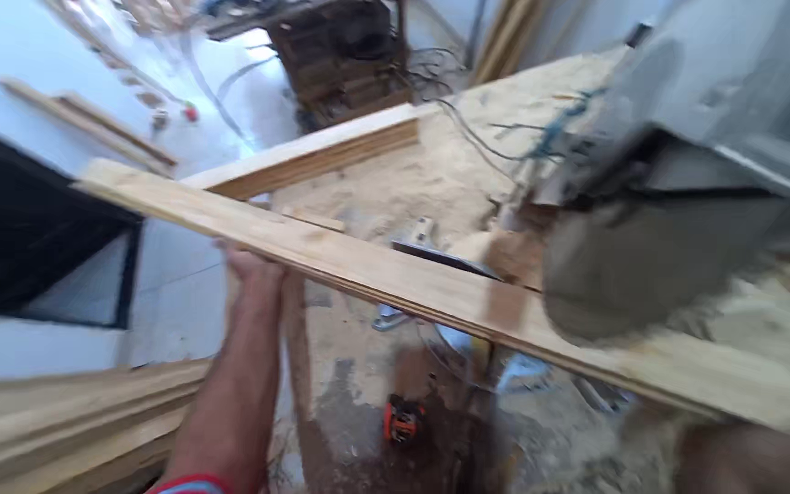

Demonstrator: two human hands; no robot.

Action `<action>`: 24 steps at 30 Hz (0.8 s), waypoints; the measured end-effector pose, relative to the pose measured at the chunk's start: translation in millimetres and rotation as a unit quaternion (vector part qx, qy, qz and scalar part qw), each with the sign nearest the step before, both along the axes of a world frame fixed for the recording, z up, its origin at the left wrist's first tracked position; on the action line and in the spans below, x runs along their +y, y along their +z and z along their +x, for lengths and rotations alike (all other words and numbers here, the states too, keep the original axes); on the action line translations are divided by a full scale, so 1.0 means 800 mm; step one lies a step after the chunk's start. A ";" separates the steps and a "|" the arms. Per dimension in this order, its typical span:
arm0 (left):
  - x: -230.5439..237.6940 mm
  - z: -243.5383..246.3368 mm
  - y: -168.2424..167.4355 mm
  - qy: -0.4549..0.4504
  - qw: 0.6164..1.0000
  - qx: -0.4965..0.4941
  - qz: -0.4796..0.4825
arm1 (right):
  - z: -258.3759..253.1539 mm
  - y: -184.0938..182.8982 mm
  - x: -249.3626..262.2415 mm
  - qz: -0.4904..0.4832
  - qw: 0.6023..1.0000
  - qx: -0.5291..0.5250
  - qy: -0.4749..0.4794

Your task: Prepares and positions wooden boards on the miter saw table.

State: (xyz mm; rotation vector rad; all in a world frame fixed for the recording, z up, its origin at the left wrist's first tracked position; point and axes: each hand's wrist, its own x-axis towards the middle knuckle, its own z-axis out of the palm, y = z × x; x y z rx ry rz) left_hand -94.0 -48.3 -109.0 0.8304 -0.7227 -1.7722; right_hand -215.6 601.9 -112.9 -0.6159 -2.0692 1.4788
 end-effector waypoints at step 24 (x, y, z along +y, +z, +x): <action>0.170 -0.068 0.067 -0.380 0.272 -0.482 -0.741 | 0.038 -0.004 -0.137 0.210 0.889 -0.127 0.387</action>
